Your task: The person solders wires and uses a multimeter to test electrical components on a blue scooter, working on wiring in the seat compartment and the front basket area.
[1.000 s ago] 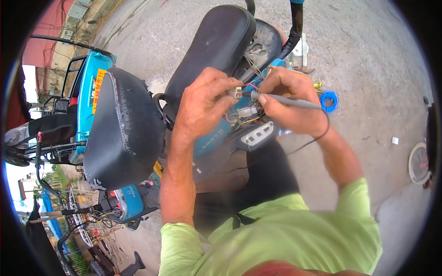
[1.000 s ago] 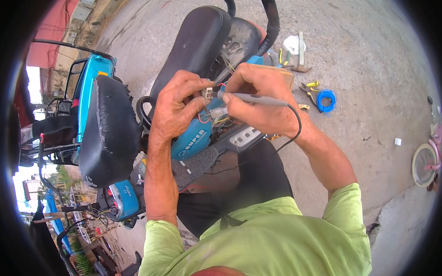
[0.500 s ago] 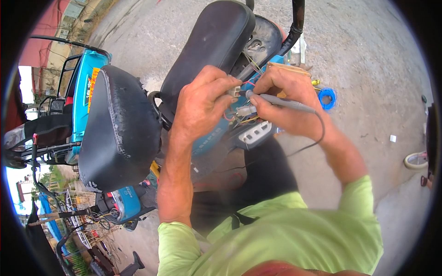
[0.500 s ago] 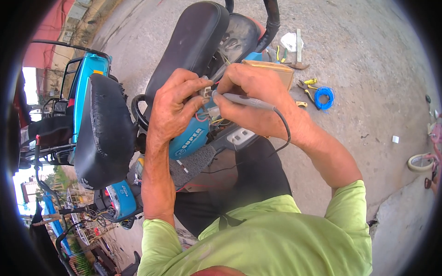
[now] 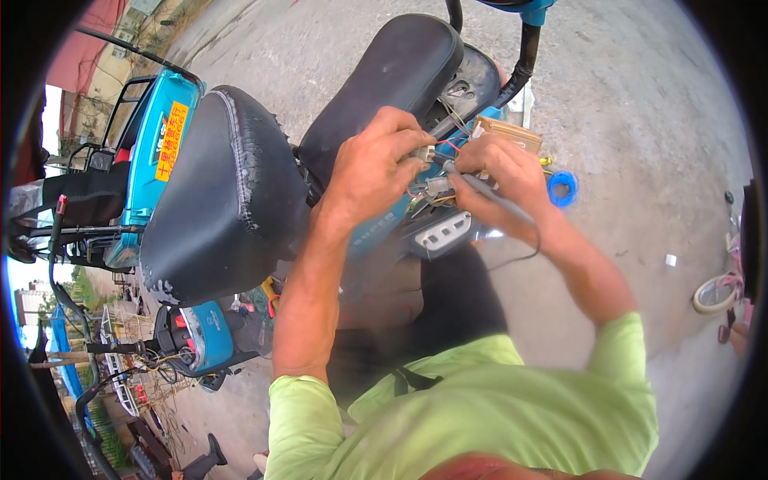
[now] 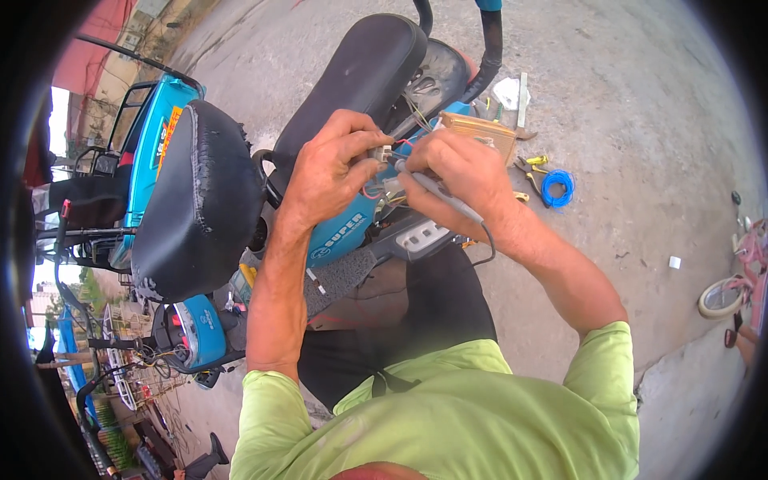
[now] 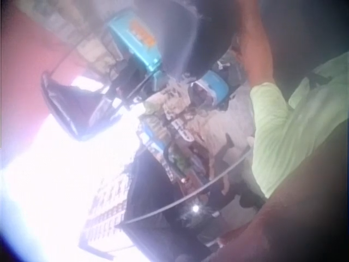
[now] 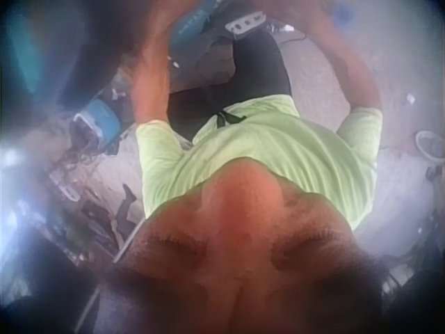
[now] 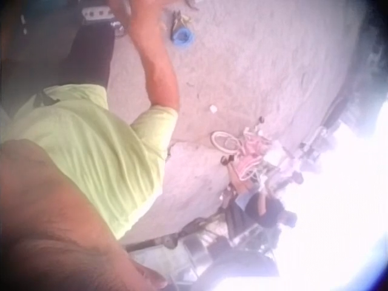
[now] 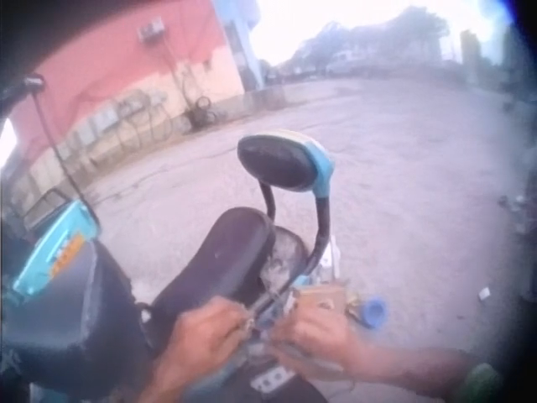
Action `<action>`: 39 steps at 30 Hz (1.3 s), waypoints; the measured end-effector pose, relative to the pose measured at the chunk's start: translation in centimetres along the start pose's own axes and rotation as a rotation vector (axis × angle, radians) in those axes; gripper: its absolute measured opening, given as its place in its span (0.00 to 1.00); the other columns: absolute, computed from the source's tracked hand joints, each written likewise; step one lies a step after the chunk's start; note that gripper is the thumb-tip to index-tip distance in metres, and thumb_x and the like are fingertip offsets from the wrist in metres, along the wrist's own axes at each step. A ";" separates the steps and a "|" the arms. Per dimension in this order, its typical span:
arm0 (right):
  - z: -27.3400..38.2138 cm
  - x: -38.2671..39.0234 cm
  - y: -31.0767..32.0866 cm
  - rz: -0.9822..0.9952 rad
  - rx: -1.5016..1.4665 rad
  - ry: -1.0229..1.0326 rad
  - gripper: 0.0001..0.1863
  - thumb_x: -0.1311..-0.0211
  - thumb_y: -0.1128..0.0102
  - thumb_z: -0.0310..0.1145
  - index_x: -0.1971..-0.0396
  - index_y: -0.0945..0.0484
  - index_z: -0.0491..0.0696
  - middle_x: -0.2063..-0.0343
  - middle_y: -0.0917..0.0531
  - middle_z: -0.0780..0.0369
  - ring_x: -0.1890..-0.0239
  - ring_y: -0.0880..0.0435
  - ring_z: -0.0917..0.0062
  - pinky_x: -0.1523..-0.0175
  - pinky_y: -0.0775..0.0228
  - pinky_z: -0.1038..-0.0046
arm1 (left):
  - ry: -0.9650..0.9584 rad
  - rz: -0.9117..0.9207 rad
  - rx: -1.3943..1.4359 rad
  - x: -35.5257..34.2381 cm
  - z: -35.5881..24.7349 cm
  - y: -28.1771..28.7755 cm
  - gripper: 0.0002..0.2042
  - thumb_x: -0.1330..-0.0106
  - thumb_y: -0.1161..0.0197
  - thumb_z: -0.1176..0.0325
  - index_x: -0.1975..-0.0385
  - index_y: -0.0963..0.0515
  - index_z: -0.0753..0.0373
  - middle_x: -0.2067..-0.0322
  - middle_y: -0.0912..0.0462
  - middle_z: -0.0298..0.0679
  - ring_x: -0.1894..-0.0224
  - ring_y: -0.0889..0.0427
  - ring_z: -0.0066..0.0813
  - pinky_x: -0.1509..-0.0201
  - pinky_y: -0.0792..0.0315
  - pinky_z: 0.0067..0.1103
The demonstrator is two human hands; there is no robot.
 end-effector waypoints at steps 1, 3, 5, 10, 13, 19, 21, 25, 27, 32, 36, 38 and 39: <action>0.0 0.1 0.1 -0.002 0.006 0.000 0.14 0.49 0.26 0.21 0.65 0.22 0.47 0.68 0.16 0.60 0.68 0.14 0.68 0.65 0.22 0.71 | -0.006 0.000 0.002 0.0 0.1 -0.1 0.17 0.44 0.33 0.82 0.54 0.14 0.65 0.58 0.18 0.40 0.61 0.14 0.34 0.57 0.19 0.26; -0.1 0.5 0.4 0.018 0.057 0.023 0.16 0.50 0.24 0.22 0.63 0.21 0.47 0.67 0.16 0.61 0.65 0.13 0.67 0.62 0.21 0.69 | -0.033 -0.008 -0.017 0.0 0.2 -0.3 0.16 0.44 0.32 0.82 0.54 0.14 0.65 0.57 0.16 0.41 0.60 0.13 0.35 0.56 0.19 0.26; 0.1 0.5 0.3 0.007 0.076 0.054 0.16 0.50 0.23 0.22 0.63 0.21 0.47 0.67 0.16 0.61 0.65 0.13 0.67 0.61 0.21 0.69 | -0.067 -0.016 -0.022 0.1 0.1 -0.3 0.16 0.44 0.32 0.82 0.55 0.14 0.65 0.57 0.16 0.43 0.59 0.13 0.37 0.56 0.19 0.27; 0.1 0.4 0.2 0.023 0.031 0.052 0.17 0.50 0.23 0.21 0.63 0.21 0.47 0.65 0.15 0.61 0.64 0.13 0.67 0.61 0.20 0.69 | -0.135 -0.048 -0.023 0.5 0.5 -0.6 0.15 0.44 0.32 0.82 0.55 0.14 0.65 0.59 0.15 0.45 0.58 0.13 0.41 0.55 0.18 0.29; 0.0 0.4 0.1 0.053 -0.006 -0.030 0.15 0.48 0.24 0.20 0.63 0.22 0.45 0.67 0.16 0.60 0.66 0.14 0.66 0.62 0.22 0.69 | -0.187 -0.036 -0.042 0.2 0.3 -1.2 0.14 0.43 0.32 0.82 0.55 0.15 0.67 0.59 0.15 0.46 0.58 0.13 0.42 0.54 0.18 0.29; -0.2 0.5 -0.1 0.051 -0.057 -0.146 0.13 0.46 0.26 0.20 0.61 0.20 0.44 0.65 0.16 0.59 0.66 0.14 0.67 0.61 0.21 0.70 | -0.149 -0.044 -0.074 -0.1 0.6 -1.3 0.15 0.42 0.31 0.79 0.54 0.15 0.64 0.57 0.15 0.42 0.57 0.13 0.41 0.53 0.18 0.30; 0.3 0.2 -0.7 0.084 -0.026 -0.140 0.13 0.44 0.27 0.21 0.60 0.19 0.44 0.64 0.16 0.58 0.63 0.14 0.67 0.58 0.21 0.70 | -0.133 -0.069 -0.098 0.5 1.1 -0.8 0.15 0.42 0.31 0.78 0.54 0.15 0.64 0.57 0.15 0.42 0.57 0.13 0.41 0.53 0.18 0.30; -0.2 1.2 0.0 0.175 -0.060 -0.299 0.20 0.43 0.28 0.19 0.50 0.18 0.42 0.55 0.15 0.55 0.58 0.14 0.70 0.52 0.21 0.71 | -0.246 -0.165 -0.034 1.2 2.1 -0.4 0.19 0.46 0.31 0.73 0.52 0.15 0.61 0.56 0.15 0.44 0.53 0.15 0.45 0.49 0.19 0.33; -2.0 3.5 2.5 0.123 0.013 -0.250 0.17 0.36 0.39 0.18 0.47 0.19 0.39 0.49 0.15 0.54 0.51 0.15 0.67 0.44 0.23 0.68 | -0.229 -0.190 -0.045 0.5 1.6 -0.8 0.17 0.46 0.31 0.70 0.55 0.13 0.60 0.57 0.15 0.43 0.53 0.15 0.44 0.49 0.19 0.34; -5.5 17.0 7.5 -0.045 0.020 -0.674 0.13 0.25 0.42 0.26 0.45 0.21 0.38 0.52 0.15 0.58 0.48 0.17 0.71 0.38 0.27 0.68 | -0.225 -0.487 0.194 4.1 1.0 -1.6 0.12 0.42 0.33 0.71 0.58 0.13 0.61 0.60 0.16 0.43 0.55 0.15 0.43 0.51 0.21 0.34; -0.7 26.7 3.6 0.275 0.045 -1.023 0.09 0.29 0.40 0.24 0.52 0.19 0.39 0.59 0.14 0.59 0.55 0.16 0.76 0.47 0.24 0.72 | -0.069 -0.585 0.216 16.5 -2.8 -0.4 0.11 0.38 0.30 0.74 0.56 0.16 0.64 0.59 0.17 0.43 0.56 0.16 0.45 0.51 0.21 0.33; 4.2 27.3 0.1 0.577 -0.111 -1.102 0.08 0.32 0.37 0.24 0.55 0.17 0.39 0.62 0.13 0.59 0.59 0.15 0.77 0.51 0.23 0.73 | 0.129 -0.616 0.208 24.8 -2.4 -1.4 0.11 0.36 0.29 0.74 0.54 0.16 0.65 0.56 0.16 0.44 0.54 0.14 0.43 0.50 0.21 0.32; 6.3 26.6 -1.6 0.700 -0.188 -1.106 0.08 0.33 0.36 0.24 0.57 0.17 0.40 0.63 0.12 0.58 0.60 0.14 0.77 0.53 0.22 0.73 | 0.324 -0.605 0.232 29.0 -1.8 -2.1 0.11 0.35 0.29 0.73 0.54 0.15 0.65 0.56 0.15 0.44 0.54 0.14 0.43 0.50 0.20 0.31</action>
Point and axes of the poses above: each hand's wrist, its own x-axis away from the middle knuckle, its own y-axis out of the back of the hand, z = x × y, the point moved 2 cm from there along -x, towards the middle knuckle
